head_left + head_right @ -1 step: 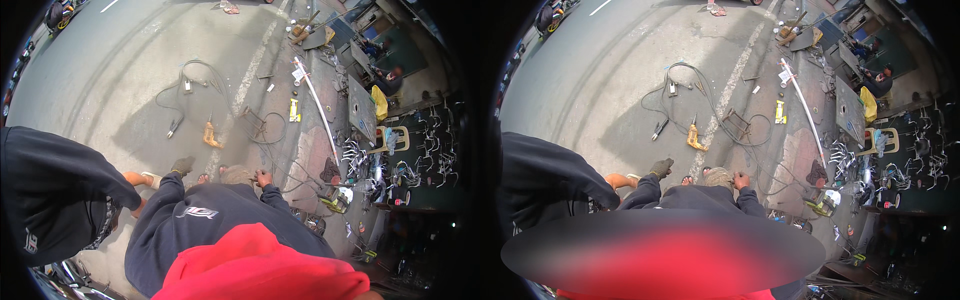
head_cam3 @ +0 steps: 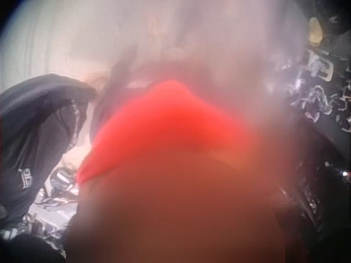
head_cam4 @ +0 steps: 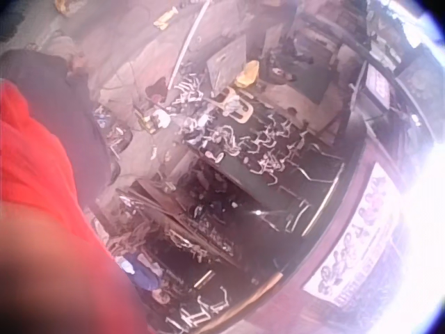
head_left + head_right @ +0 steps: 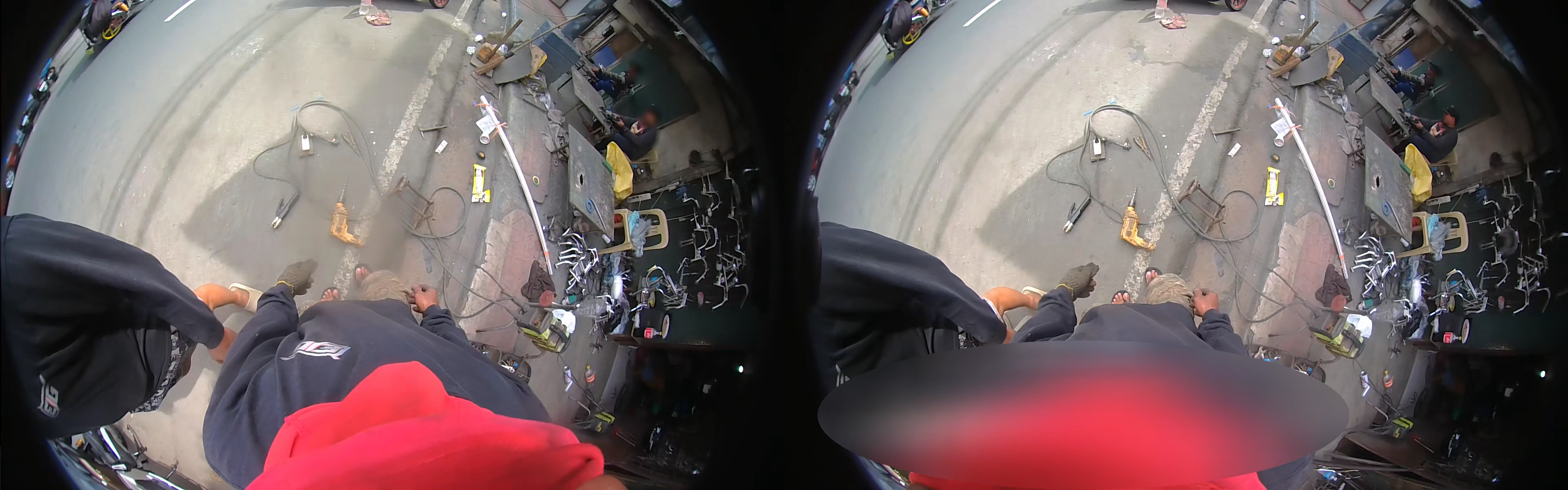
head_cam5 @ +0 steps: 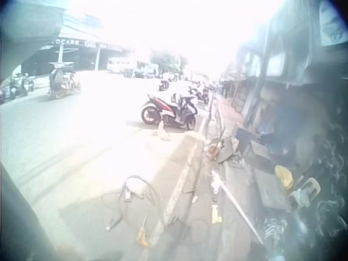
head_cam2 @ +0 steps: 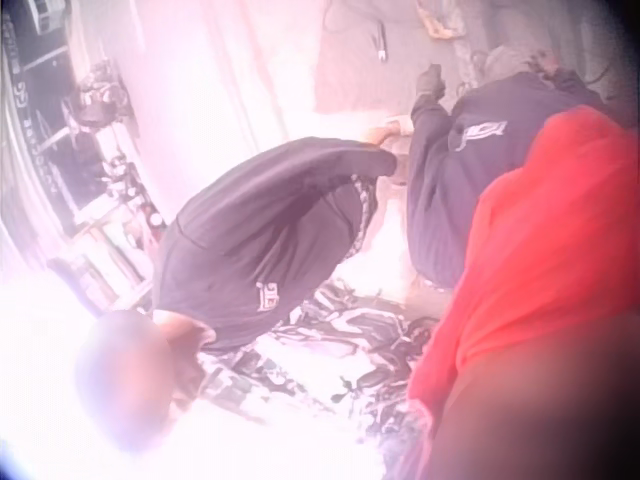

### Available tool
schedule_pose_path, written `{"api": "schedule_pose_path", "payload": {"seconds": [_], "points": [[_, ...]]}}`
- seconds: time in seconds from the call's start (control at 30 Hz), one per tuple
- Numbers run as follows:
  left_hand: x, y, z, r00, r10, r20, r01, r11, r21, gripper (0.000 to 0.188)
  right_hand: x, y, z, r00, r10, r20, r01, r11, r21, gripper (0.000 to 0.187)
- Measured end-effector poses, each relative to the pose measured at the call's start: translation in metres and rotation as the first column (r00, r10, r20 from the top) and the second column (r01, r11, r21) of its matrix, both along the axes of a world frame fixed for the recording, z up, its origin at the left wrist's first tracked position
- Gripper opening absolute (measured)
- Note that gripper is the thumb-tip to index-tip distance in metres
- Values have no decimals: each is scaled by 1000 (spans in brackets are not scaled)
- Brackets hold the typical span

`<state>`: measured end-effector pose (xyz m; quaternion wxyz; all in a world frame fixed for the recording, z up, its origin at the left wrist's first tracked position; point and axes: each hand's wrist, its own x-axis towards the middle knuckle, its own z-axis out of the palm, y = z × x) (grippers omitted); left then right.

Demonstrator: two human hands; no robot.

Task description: The person positions and secures a chrome metal bar onto the rear of a motorcycle. They use pliers to adjust a fastener, then use a blue marker to mark positions on the bar, and finally use a hammer to tap the bar into place.

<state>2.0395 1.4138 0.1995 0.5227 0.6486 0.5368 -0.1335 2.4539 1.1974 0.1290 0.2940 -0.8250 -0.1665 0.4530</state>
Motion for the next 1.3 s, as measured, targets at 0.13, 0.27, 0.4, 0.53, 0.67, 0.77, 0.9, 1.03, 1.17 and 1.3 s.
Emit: {"api": "schedule_pose_path", "payload": {"seconds": [0.13, 0.27, 0.4, 0.53, 0.67, 0.77, 0.9, 1.03, 1.17, 1.3], "points": [[-11, -23, -21, 795, 605, 33, -552, 745, -374, 57, 26, 1, -103, 889, 416, 193, -365, 896, -253, 40], [-40, -63, -74, 970, 180, -163, -164, 981, 106, 55, 67, 57, -119, 813, 572, 110, -514, 793, -327, 42], [-21, -85, -88, 884, 415, -216, -416, 908, 44, 52, 102, 154, -72, 939, 345, 5, -333, 909, -251, 37], [29, -88, -65, 832, 521, -190, -492, 852, 180, 52, 146, 256, -60, 877, 481, -20, -479, 867, -138, 34], [61, -88, -15, 821, 495, -285, -418, 860, 292, 40, 169, 341, -86, 843, 529, -100, -534, 845, -33, 32], [66, -92, 31, 748, 583, -317, -559, 811, 174, 57, 159, 388, -86, 790, 587, -180, -610, 782, -128, 32], [77, -104, 64, 398, 880, -258, -876, 448, 178, 51, 101, 422, -78, 610, 768, -192, -792, 599, -120, 28], [94, -114, 59, 328, 900, -288, -906, 386, 175, 55, 23, 442, -97, 175, 971, -160, -976, 150, -159, 26], [112, -153, 51, 144, 973, -179, -980, 165, 110, 55, -59, 448, -105, -131, 982, -134, -980, -149, -135, 25], [135, -221, 44, -188, 974, -126, -981, -180, 74, 56, -138, 442, -86, -198, 965, -173, -975, -213, -71, 23]]}}
